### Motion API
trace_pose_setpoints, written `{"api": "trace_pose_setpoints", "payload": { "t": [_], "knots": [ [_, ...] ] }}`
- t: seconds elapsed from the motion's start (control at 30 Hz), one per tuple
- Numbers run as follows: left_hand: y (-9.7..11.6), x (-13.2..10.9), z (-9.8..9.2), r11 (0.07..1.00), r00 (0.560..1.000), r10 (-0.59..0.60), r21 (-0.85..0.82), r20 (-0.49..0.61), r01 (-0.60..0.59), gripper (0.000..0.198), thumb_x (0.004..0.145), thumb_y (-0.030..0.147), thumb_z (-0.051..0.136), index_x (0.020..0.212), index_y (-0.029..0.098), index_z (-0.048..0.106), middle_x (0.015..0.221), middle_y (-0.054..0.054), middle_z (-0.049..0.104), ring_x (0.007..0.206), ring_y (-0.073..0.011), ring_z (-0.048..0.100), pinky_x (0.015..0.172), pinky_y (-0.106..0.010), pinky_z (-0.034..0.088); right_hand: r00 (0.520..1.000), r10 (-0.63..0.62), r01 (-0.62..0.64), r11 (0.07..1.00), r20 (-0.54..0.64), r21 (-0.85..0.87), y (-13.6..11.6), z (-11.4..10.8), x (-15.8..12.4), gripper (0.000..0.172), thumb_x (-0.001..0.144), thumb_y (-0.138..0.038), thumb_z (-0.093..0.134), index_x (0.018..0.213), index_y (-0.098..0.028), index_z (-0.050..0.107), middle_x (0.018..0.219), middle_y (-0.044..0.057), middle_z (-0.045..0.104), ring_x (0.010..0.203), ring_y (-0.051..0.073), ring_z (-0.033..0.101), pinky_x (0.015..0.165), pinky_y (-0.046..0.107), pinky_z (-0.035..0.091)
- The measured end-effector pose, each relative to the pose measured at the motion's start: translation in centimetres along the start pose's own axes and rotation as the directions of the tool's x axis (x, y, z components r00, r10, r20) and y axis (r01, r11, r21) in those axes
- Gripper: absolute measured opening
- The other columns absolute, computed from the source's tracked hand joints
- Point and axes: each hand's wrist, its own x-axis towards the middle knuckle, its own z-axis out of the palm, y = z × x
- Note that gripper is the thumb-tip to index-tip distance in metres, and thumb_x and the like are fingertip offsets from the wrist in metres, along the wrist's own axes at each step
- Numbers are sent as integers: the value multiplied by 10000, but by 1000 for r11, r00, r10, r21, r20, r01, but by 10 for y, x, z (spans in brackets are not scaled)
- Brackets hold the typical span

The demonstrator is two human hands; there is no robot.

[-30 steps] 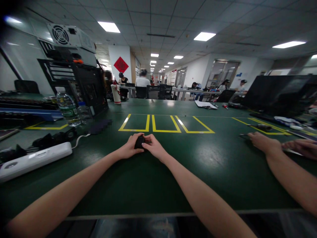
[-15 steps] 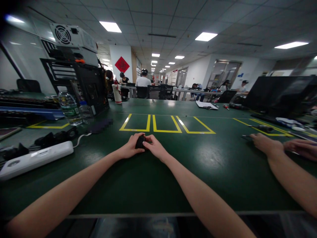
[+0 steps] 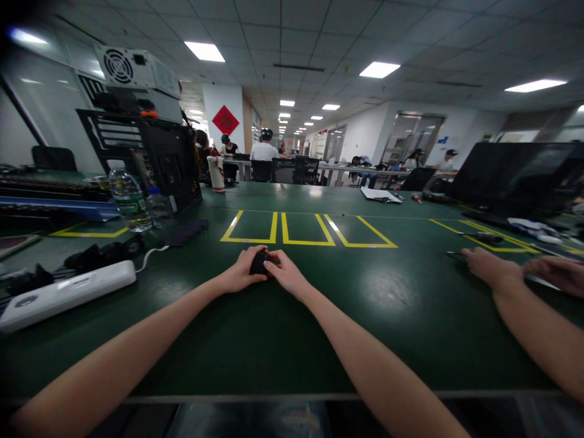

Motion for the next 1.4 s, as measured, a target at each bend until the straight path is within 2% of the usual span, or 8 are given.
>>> {"api": "trace_pose_setpoints", "payload": {
  "t": [0.13, 0.3, 0.43, 0.7, 0.93, 1.1, 1.3, 1.4],
  "knots": [
    [0, -1, 0, 1000, 1000, 9, 8, 3, -9, 681, 665, 322, 621, 1232, 196, 266, 1180, -91, 387, 1025, -257, 385, 873, -417, 331, 999, -48, 48, 999, 15, 10, -3, -1, -4, 254, 717, -314, 554, 925, -215, 448, 981, 18, 493, 896, 144, 521, 835, 378, 421],
    [2, 0, -1, 1000, 1000, -4, 0, 15, 4, 675, 672, 326, 613, 1234, 199, 261, 1186, -90, 381, 1031, -258, 380, 876, -420, 334, 1000, -31, 31, 1000, -1, 5, -4, -1, -4, 242, 728, -340, 534, 915, -213, 446, 965, 19, 488, 854, 147, 531, 791, 386, 450],
    [6, 0, -3, 1000, 999, -18, -3, 26, 18, 664, 675, 319, 611, 1230, 200, 268, 1186, -89, 384, 1034, -261, 382, 886, -431, 326, 1000, 6, -6, 1000, -24, -30, -6, 0, -3, 285, 738, -321, 525, 986, -212, 434, 1006, 33, 474, 895, 153, 518, 825, 388, 430],
    [9, -1, -6, 999, 999, -35, -37, 29, 36, 650, 673, 300, 612, 1224, 213, 278, 1193, -89, 385, 1045, -264, 387, 867, -432, 338, 999, -16, 18, 999, 27, -38, -11, -1, -7, 256, 731, -276, 541, 952, -211, 428, 985, 20, 497, 945, 161, 506, 865, 392, 398],
    [6, 1, -3, 1000, 1000, -7, -3, 14, 7, 670, 662, 315, 625, 1222, 181, 283, 1182, -98, 394, 1034, -263, 391, 892, -429, 316, 999, -38, 38, 999, -9, 7, 0, 1, -1, 230, 751, -331, 509, 932, -218, 424, 952, 27, 479, 871, 147, 522, 781, 366, 452],
    [9, 0, -5, 999, 999, -30, -19, 31, 30, 656, 676, 308, 610, 1227, 196, 272, 1189, -88, 388, 1043, -259, 387, 894, -425, 324, 1000, -7, 6, 1000, -22, -28, 4, 0, 1, 312, 763, -327, 491, 1041, -206, 416, 1007, 50, 486, 930, 154, 501, 832, 366, 422],
    [9, -1, -5, 999, 999, -29, -21, 25, 30, 652, 673, 306, 611, 1223, 198, 278, 1186, -89, 389, 1036, -263, 388, 882, -429, 327, 996, -55, 56, 998, 67, -12, -5, -2, -4, 264, 742, -265, 529, 984, -208, 439, 990, 24, 507, 975, 152, 497, 887, 372, 380],
    [8, 0, -4, 1000, 1000, -16, -22, 17, 16, 654, 670, 300, 614, 1222, 194, 280, 1189, -94, 387, 1040, -265, 387, 887, -434, 318, 997, -61, 61, 998, 51, 0, -9, 0, -6, 269, 719, -239, 557, 955, -216, 432, 969, 13, 504, 968, 149, 502, 888, 369, 381]
  ]
}}
